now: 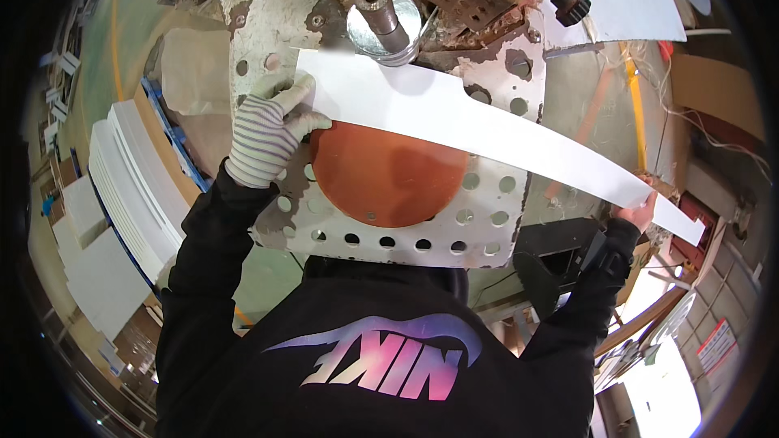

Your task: Trimming excess edge banding from a wood panel and using a heat gun to smooth the finish.

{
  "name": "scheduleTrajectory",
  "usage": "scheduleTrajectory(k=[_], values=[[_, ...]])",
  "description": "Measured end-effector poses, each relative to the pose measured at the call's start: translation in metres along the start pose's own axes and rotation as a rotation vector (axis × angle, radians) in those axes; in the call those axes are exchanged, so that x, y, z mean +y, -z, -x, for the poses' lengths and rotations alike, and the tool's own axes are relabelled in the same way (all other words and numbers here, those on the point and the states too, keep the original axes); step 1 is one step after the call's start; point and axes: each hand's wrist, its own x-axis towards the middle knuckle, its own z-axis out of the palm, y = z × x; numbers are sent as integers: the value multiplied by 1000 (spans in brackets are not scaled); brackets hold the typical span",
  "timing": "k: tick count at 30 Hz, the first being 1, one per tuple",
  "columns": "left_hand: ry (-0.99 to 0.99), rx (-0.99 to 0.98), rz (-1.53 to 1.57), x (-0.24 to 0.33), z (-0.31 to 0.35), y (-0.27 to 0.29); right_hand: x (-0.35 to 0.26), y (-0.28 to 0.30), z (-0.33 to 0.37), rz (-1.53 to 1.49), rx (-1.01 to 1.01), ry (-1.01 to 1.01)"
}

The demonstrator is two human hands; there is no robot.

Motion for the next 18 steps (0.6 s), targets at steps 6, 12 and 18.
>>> scheduleTrajectory(k=[6,12,18], values=[[-86,-49,-44,-10,-8,18,9,1,37,-142,-108,-75],[-138,-54,-39,-33,-13,29,33,-19,63,-108,120,37],[-172,-44,-39,-49,-14,38,44,-43,88,-90,238,53]])
